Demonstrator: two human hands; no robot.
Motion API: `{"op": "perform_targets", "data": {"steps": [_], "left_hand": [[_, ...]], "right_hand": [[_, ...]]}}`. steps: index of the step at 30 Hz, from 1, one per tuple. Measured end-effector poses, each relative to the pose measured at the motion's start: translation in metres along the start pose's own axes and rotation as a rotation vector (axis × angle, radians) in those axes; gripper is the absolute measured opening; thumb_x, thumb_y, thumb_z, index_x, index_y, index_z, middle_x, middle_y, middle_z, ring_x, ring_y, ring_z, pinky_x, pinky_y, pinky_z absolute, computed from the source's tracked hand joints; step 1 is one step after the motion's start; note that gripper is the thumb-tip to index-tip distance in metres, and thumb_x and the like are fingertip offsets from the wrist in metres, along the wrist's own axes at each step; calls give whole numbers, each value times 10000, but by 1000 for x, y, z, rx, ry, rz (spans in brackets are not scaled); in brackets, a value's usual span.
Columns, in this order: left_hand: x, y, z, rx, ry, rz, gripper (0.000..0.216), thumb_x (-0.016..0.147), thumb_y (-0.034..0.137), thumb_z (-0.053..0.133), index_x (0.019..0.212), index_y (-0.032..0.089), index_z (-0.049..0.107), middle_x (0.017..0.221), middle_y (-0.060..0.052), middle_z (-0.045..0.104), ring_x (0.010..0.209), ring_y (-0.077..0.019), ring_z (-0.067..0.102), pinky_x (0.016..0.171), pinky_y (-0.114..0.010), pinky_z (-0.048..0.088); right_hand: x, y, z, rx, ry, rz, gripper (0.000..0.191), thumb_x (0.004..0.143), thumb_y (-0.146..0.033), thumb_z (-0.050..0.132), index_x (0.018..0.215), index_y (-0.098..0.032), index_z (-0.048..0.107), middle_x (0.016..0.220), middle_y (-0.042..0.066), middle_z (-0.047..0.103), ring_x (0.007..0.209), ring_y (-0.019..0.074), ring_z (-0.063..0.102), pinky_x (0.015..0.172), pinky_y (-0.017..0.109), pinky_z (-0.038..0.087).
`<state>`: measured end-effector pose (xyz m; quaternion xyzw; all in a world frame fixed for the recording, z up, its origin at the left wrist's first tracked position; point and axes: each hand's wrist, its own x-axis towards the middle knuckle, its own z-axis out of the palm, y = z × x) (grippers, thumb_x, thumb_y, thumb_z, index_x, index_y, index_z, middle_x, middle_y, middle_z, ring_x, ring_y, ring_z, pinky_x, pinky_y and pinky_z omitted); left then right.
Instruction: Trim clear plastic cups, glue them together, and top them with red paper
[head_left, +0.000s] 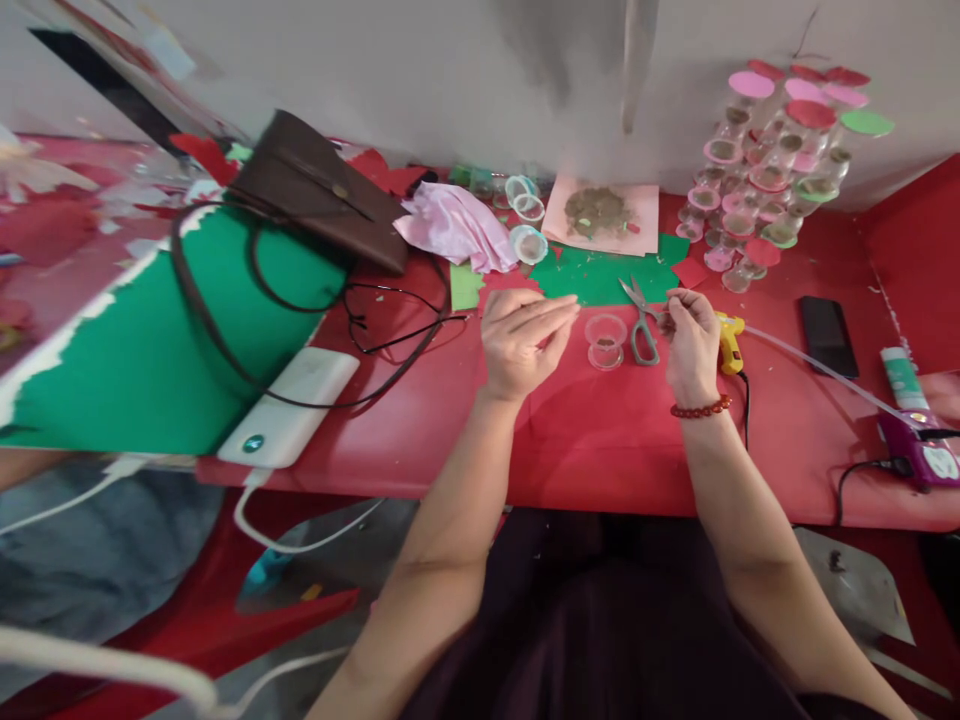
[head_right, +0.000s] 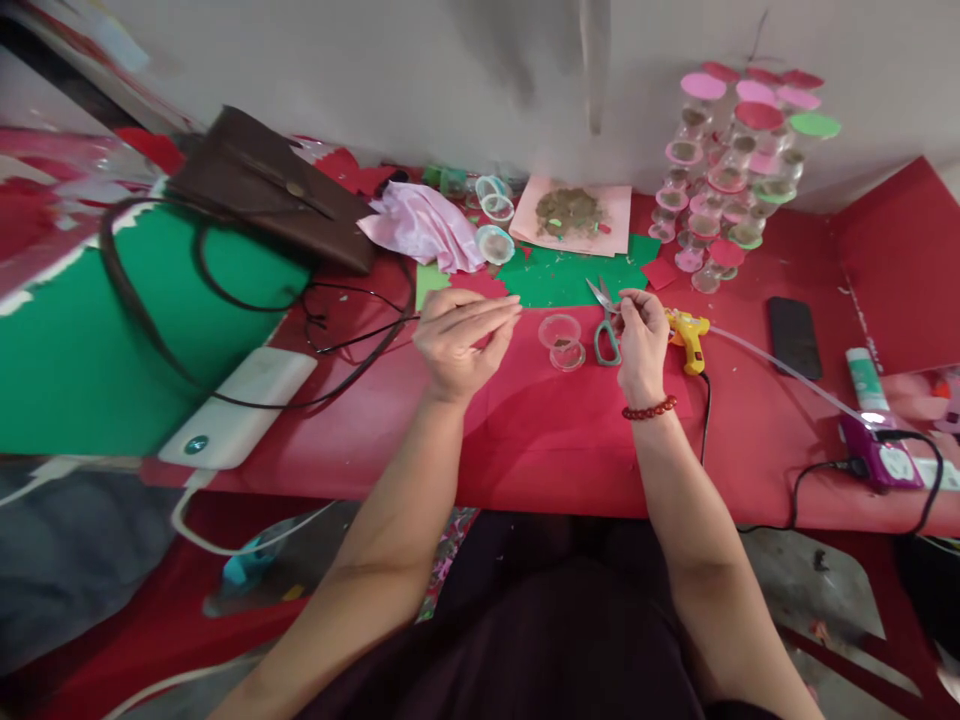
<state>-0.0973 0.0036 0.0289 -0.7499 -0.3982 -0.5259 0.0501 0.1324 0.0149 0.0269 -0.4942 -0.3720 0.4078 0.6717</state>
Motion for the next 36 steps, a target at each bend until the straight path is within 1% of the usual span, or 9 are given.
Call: {"op": "perform_targets", "data": {"steps": [5, 12, 17, 21, 24, 26, 29, 32, 36], "left_hand": [[-3, -1, 0, 21, 95, -49, 181, 1002, 337, 647, 1008, 276, 818, 1030, -40, 846, 948, -225, 740, 957, -450, 531], [-2, 14, 8, -16, -205, 98, 137, 959, 303, 684, 947, 306, 820, 995, 3, 849, 872, -208, 722, 914, -455, 527], [-2, 14, 9, -48, -242, 186, 152, 932, 282, 681, 925, 317, 829, 969, 15, 851, 855, -205, 725, 900, -466, 514], [-4, 14, 7, -109, -318, 141, 166, 923, 415, 705, 915, 308, 831, 985, -4, 852, 888, -222, 733, 962, -502, 510], [4, 17, 3, -143, -299, 4, 340, 1026, 485, 552, 1046, 280, 823, 1129, -43, 836, 1039, -229, 744, 1038, -495, 516], [16, 23, 4, -111, -319, -88, 480, 1094, 483, 375, 1264, 253, 760, 1335, -75, 767, 1256, -232, 692, 1142, -490, 479], [36, 38, 17, 20, -521, -112, 621, 1101, 528, 277, 1574, 199, 509, 1643, -120, 514, 1572, -269, 416, 1305, -512, 310], [44, 55, 41, 162, -716, -94, 690, 1098, 532, 253, 1661, 144, 343, 1746, -144, 323, 1656, -295, 224, 1353, -534, 174], [34, 61, 68, 176, -864, -84, 712, 1098, 506, 255, 1684, 101, 261, 1766, -161, 247, 1664, -294, 192, 1360, -523, 150]], "right_hand": [[-1, -3, 0, 5, -23, 23, 45, 877, -186, 629, 858, -228, 632, 703, -64, 587, 575, 62, 541, 551, 206, 419], [-3, -5, 1, 13, -18, 25, 81, 878, -155, 607, 857, -227, 637, 679, -66, 584, 566, 66, 544, 546, 206, 417], [-2, -6, 1, 8, -5, 11, 68, 868, -171, 611, 843, -233, 627, 665, -75, 559, 546, 64, 520, 527, 206, 405], [-1, -8, 2, 13, 2, 19, 71, 850, -167, 603, 835, -231, 630, 666, -73, 561, 542, 64, 515, 528, 209, 408], [1, -7, 2, 30, 26, 8, 72, 844, -165, 597, 829, -231, 622, 655, -74, 546, 530, 68, 500, 521, 214, 399], [2, -5, 2, 32, 41, 2, 67, 844, -170, 595, 835, -233, 615, 655, -74, 542, 530, 71, 494, 520, 218, 395], [3, -2, 2, 25, 57, 7, 49, 845, -189, 594, 848, -235, 611, 678, -68, 561, 546, 75, 502, 530, 222, 404], [3, -2, 1, 30, 69, 15, 42, 848, -197, 594, 862, -232, 612, 701, -61, 582, 573, 81, 525, 553, 226, 423], [4, -2, 1, 36, 80, 24, 42, 846, -195, 598, 863, -233, 604, 692, -67, 563, 588, 85, 530, 572, 227, 433]]}}
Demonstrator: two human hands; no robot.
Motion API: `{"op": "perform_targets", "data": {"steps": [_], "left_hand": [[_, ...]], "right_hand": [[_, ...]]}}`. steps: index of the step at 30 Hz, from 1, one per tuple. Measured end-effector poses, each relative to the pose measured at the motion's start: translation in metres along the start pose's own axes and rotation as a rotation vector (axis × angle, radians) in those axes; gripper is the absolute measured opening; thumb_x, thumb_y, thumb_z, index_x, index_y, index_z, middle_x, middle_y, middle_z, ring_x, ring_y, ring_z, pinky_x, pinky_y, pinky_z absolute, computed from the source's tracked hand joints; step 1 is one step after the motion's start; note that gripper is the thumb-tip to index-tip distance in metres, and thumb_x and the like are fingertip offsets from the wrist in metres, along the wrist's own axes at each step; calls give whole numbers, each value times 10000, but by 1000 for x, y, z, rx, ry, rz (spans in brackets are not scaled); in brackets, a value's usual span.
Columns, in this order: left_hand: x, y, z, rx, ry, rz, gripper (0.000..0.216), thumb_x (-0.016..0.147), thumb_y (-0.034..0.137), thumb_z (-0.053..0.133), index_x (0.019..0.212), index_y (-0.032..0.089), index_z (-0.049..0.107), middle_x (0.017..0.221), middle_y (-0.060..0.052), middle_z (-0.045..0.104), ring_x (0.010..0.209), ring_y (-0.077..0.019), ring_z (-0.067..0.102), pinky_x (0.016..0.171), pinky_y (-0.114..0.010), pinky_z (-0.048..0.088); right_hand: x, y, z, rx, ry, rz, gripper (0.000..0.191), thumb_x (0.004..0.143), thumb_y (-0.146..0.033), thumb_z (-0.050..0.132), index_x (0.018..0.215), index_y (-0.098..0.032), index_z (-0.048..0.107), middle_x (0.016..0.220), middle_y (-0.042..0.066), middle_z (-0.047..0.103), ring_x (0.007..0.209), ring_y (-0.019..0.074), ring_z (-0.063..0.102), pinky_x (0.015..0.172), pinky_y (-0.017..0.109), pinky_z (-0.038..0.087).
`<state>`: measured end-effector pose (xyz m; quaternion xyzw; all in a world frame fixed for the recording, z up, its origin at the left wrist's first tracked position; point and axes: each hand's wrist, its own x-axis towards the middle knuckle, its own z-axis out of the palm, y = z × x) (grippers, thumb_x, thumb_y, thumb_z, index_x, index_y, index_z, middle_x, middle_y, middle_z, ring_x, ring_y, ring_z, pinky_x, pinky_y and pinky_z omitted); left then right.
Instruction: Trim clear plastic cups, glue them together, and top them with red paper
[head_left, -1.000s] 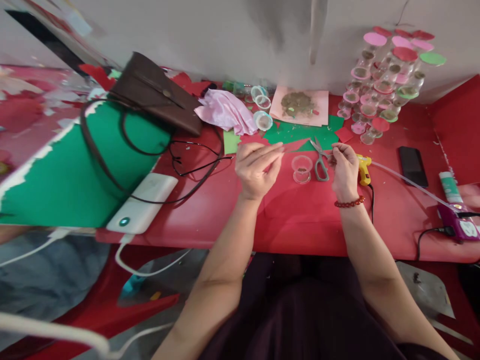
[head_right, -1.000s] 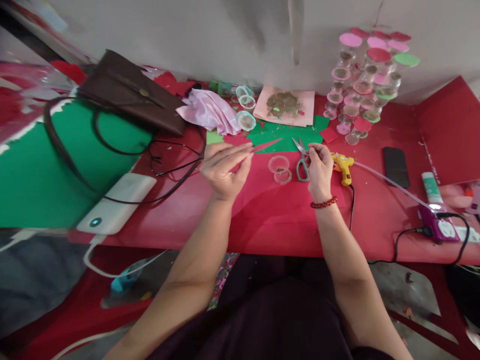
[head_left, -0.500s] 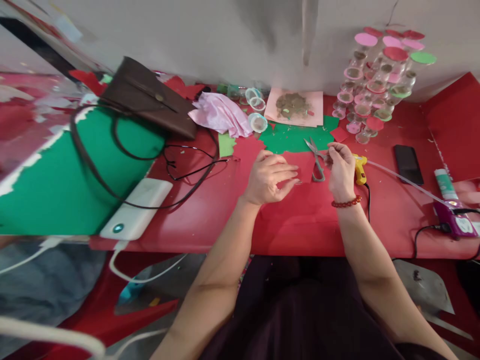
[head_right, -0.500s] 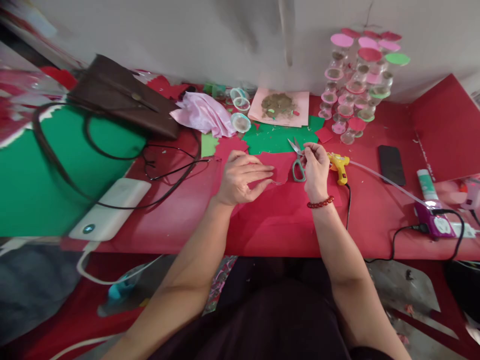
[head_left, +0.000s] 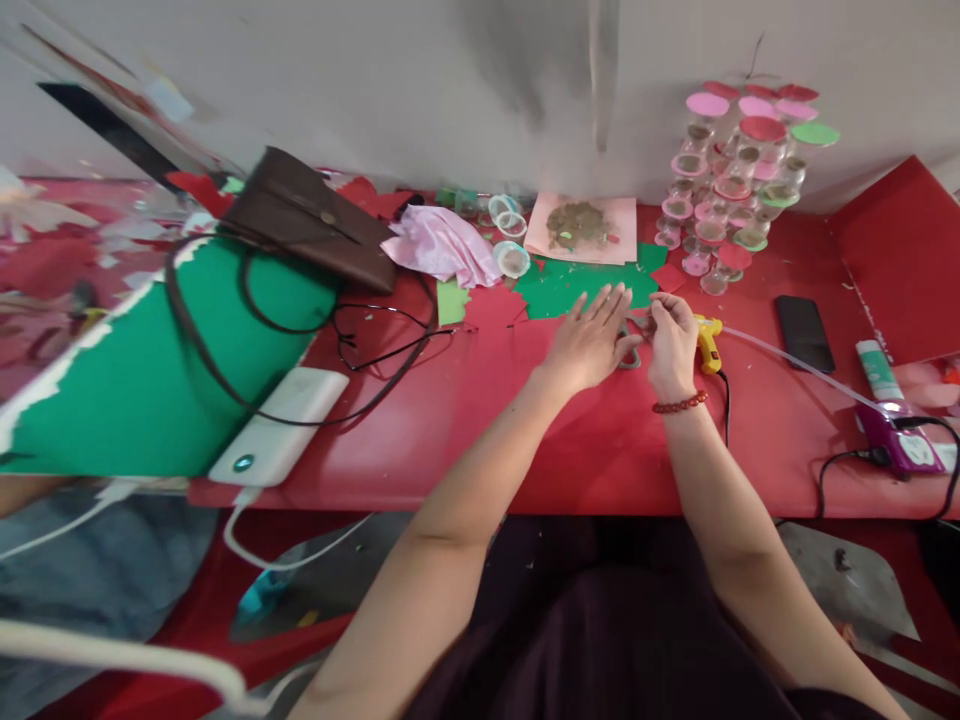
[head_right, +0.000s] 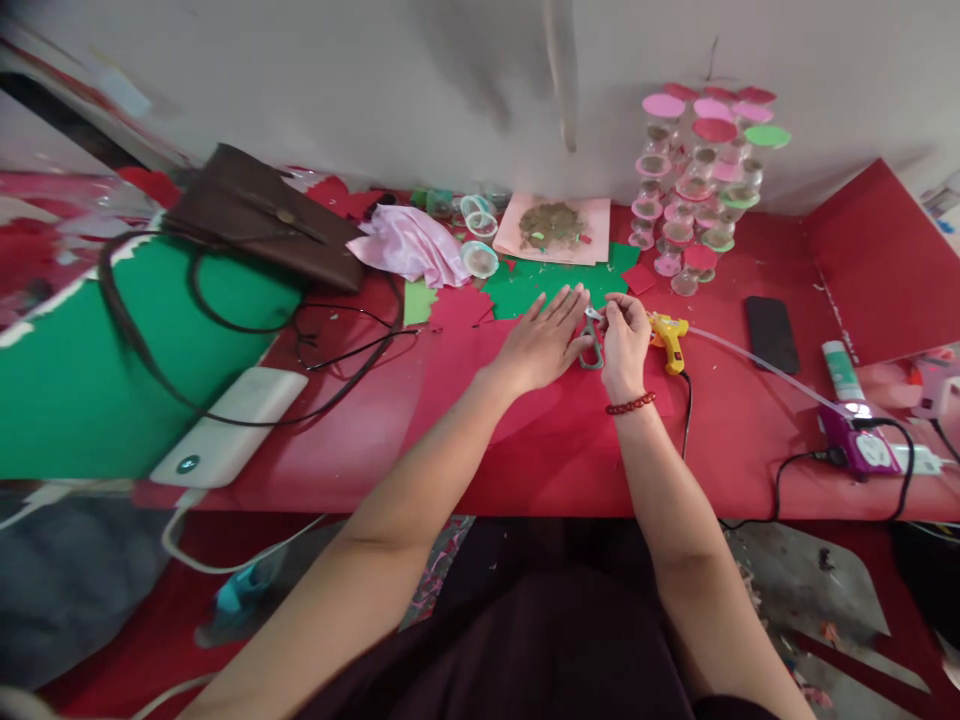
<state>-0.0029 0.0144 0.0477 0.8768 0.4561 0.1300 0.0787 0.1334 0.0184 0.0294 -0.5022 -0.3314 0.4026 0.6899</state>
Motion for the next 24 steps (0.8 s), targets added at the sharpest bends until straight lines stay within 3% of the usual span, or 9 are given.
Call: {"op": "perform_targets", "data": {"steps": [4, 9, 16, 17, 19, 21, 22, 23, 24], "left_hand": [[2, -15, 11, -75, 13, 51, 734, 1090, 542, 271, 1698, 134, 225, 1771, -157, 228, 1663, -293, 191, 1360, -522, 142], [17, -40, -2, -217, 69, 86, 722, 1081, 594, 289, 1702, 231, 225, 1781, -112, 232, 1666, -266, 183, 1350, -492, 184], [33, -44, -16, -111, 221, 22, 735, 1064, 614, 345, 1664, 188, 341, 1737, -161, 343, 1656, -335, 215, 1339, -592, 162], [31, -46, -25, -127, 302, 17, 697, 1068, 612, 335, 1635, 212, 401, 1715, -150, 393, 1648, -328, 245, 1335, -586, 191], [20, -50, -48, -180, 578, -28, 604, 1084, 597, 294, 1521, 267, 548, 1632, -97, 528, 1602, -270, 366, 1326, -507, 269], [2, -49, -68, -245, 893, -68, 595, 1111, 543, 234, 1373, 208, 650, 1442, -85, 692, 1403, -193, 603, 1238, -414, 426], [-9, -46, -74, -268, 967, -93, 585, 1122, 516, 233, 1291, 187, 688, 1307, -85, 760, 1251, -169, 693, 1140, -379, 513], [-20, -41, -74, -271, 957, -99, 542, 1121, 506, 290, 1212, 192, 722, 1206, -77, 794, 1146, -169, 735, 1061, -362, 560], [-32, -35, -70, -238, 842, -61, 490, 1110, 507, 353, 1183, 209, 735, 1186, -65, 801, 1136, -184, 745, 1052, -372, 573]], "right_hand": [[0, 0, 1, 4, 6, 24, 38, 850, -202, 597, 867, -235, 603, 690, -70, 557, 576, 83, 516, 560, 223, 415], [-1, -2, 2, -11, -9, 40, 37, 864, -199, 597, 868, -235, 607, 695, -66, 565, 575, 79, 512, 554, 216, 408], [-1, -5, 3, 8, 9, 61, 73, 874, -163, 585, 855, -232, 599, 680, -72, 542, 560, 77, 492, 546, 213, 398], [-2, -5, 3, 14, 9, 59, 77, 875, -158, 582, 855, -231, 599, 679, -72, 541, 557, 76, 488, 544, 213, 395], [-2, -5, 3, 17, 4, 51, 82, 879, -154, 582, 852, -229, 601, 670, -74, 534, 548, 73, 481, 534, 213, 384], [-3, -6, 4, 14, -3, 41, 82, 885, -161, 589, 845, -231, 604, 654, -77, 523, 543, 74, 475, 527, 211, 377], [-4, -6, 4, 15, -5, 38, 82, 890, -167, 593, 842, -232, 604, 645, -78, 518, 544, 74, 475, 526, 209, 376], [-4, -6, 4, 19, -6, 35, 81, 897, -174, 599, 842, -233, 605, 636, -80, 515, 544, 74, 474, 527, 208, 376], [-5, -6, 5, 23, -8, 32, 76, 908, -188, 606, 846, -232, 609, 625, -81, 511, 540, 74, 470, 525, 208, 372]]}}
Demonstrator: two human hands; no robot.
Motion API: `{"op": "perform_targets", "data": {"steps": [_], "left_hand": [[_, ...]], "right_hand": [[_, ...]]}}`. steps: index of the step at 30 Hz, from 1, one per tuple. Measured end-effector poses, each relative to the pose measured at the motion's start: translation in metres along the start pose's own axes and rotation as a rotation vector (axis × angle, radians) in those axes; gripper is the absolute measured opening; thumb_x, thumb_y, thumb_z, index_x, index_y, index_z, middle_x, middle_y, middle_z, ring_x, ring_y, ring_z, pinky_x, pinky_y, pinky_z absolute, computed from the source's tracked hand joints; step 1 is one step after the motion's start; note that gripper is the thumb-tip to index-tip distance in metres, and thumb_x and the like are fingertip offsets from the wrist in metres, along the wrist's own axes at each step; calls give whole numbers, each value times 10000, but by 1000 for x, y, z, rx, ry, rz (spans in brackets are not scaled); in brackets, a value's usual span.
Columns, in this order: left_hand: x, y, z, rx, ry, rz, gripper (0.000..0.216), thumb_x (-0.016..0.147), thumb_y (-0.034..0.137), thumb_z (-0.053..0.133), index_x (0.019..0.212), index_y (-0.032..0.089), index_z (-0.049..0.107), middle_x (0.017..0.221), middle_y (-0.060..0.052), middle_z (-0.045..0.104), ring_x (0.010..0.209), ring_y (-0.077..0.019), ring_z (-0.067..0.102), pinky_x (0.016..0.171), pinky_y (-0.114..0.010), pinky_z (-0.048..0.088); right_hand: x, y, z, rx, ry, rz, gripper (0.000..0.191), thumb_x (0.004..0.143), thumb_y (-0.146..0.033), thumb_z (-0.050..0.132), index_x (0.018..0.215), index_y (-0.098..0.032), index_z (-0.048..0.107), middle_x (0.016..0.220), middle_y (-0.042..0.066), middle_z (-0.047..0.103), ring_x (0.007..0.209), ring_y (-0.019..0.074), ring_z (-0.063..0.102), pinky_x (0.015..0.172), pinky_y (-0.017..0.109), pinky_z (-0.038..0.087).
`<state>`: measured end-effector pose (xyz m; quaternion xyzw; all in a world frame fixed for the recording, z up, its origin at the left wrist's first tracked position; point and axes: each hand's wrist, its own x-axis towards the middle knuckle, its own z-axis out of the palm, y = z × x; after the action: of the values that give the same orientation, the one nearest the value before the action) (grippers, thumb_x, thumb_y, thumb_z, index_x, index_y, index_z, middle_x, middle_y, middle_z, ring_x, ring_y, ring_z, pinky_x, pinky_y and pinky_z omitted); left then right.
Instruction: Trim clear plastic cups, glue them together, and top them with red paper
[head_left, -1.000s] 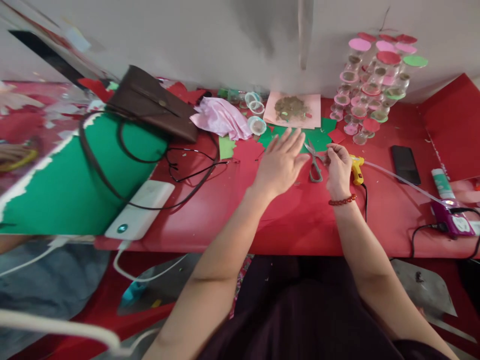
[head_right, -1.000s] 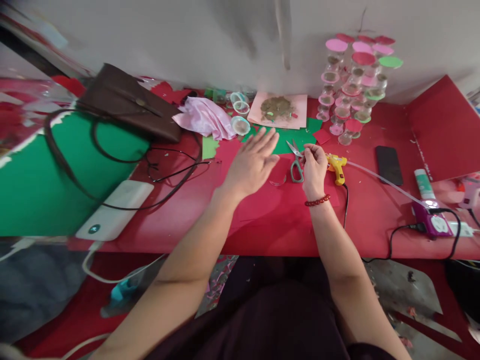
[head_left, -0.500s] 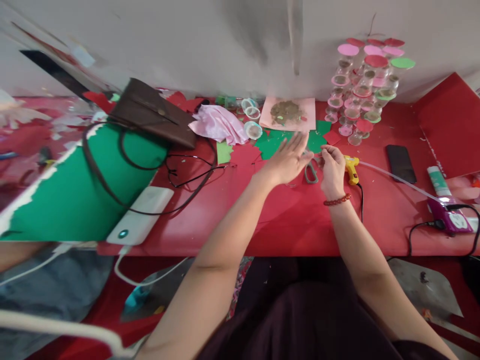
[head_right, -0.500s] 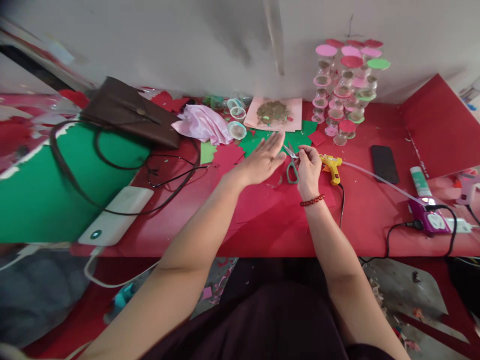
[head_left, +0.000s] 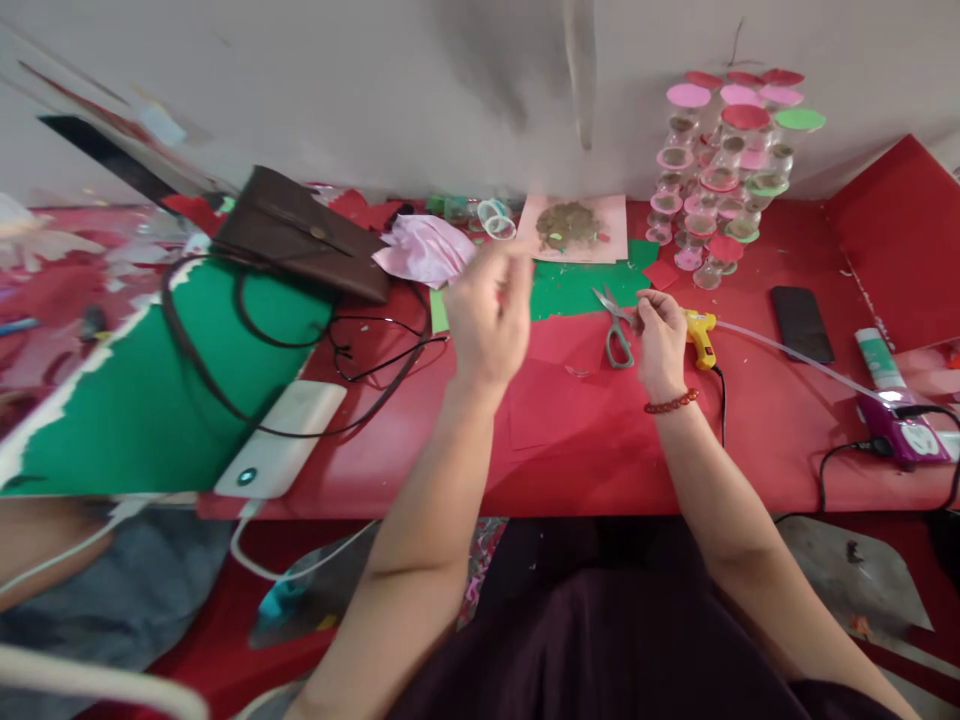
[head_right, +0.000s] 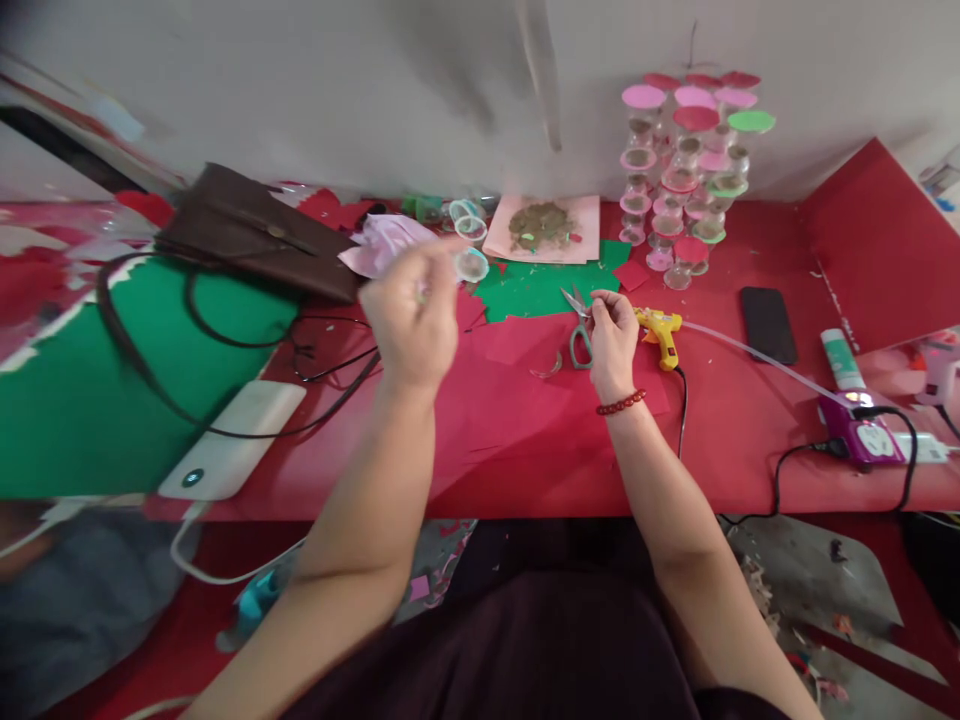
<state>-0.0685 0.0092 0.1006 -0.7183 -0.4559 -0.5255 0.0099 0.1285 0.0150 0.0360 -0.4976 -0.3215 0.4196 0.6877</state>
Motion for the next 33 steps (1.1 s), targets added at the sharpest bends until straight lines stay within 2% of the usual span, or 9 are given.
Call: {"op": "perform_targets", "data": {"steps": [2, 5, 9, 14, 22, 25, 28, 31, 33], "left_hand": [[-30, 8, 0, 22, -213, 88, 470, 1100, 507, 381, 1270, 224, 715, 1306, -77, 770, 1323, -232, 676, 1166, -442, 517], [-70, 8, 15, 94, -467, 173, 692, 1019, 637, 482, 1549, 193, 519, 1614, -154, 540, 1567, -315, 431, 1291, -531, 373], [-87, -2, 32, 168, -599, 191, 847, 981, 652, 544, 1641, 149, 376, 1695, -174, 403, 1618, -324, 320, 1343, -532, 276], [-84, -8, 38, 177, -619, 206, 727, 1006, 533, 578, 1578, 98, 470, 1632, -194, 497, 1562, -304, 438, 1322, -496, 347], [-88, -9, 41, 133, -610, 169, 650, 1006, 400, 612, 1593, 159, 470, 1633, -169, 504, 1550, -303, 457, 1315, -541, 362], [-88, -8, 42, 142, -605, 176, 627, 1023, 389, 577, 1598, 166, 463, 1631, -168, 507, 1548, -299, 461, 1341, -548, 300], [-86, -9, 39, 106, -587, 204, 720, 1001, 515, 599, 1624, 203, 416, 1635, -171, 503, 1564, -330, 431, 1364, -616, 130], [-91, -18, 33, 20, -455, 116, 951, 897, 669, 679, 1663, 240, 311, 1687, -198, 419, 1610, -378, 329, 1339, -667, 80], [-101, -29, 29, -43, -276, -73, 1082, 822, 689, 758, 1670, 246, 253, 1708, -231, 366, 1614, -387, 317, 1318, -642, 214]], "right_hand": [[-1, 0, 0, -10, -15, -7, 88, 936, -255, 634, 853, -229, 623, 594, -86, 492, 518, 75, 438, 507, 215, 346], [-3, 0, 1, -69, -44, -40, 287, 953, -476, 676, 821, -225, 633, 555, -91, 447, 485, 76, 370, 477, 237, 297], [-5, -2, 2, -123, -39, -96, 472, 938, -659, 638, 745, -231, 584, 542, -86, 415, 486, 79, 355, 486, 246, 305], [-6, -5, 3, -120, -31, -68, 490, 953, -663, 618, 729, -231, 566, 539, -77, 438, 487, 84, 370, 483, 242, 307], [-5, -4, 3, -115, -19, -41, 487, 963, -643, 615, 711, -231, 556, 534, -78, 449, 476, 79, 364, 479, 236, 305], [-4, -3, 2, -117, -34, -54, 485, 955, -657, 616, 723, -235, 555, 542, -79, 445, 477, 81, 367, 481, 242, 305], [-4, -2, 2, -125, -42, -71, 488, 953, -670, 610, 732, -238, 556, 555, -73, 454, 483, 85, 374, 484, 247, 310], [-4, -2, 2, -135, -23, -59, 511, 959, -676, 594, 709, -233, 551, 547, -68, 455, 486, 86, 368, 485, 246, 308], [-5, -2, 3, -124, -7, -45, 535, 964, -675, 586, 673, -230, 526, 519, -73, 424, 483, 86, 355, 487, 244, 305]]}}
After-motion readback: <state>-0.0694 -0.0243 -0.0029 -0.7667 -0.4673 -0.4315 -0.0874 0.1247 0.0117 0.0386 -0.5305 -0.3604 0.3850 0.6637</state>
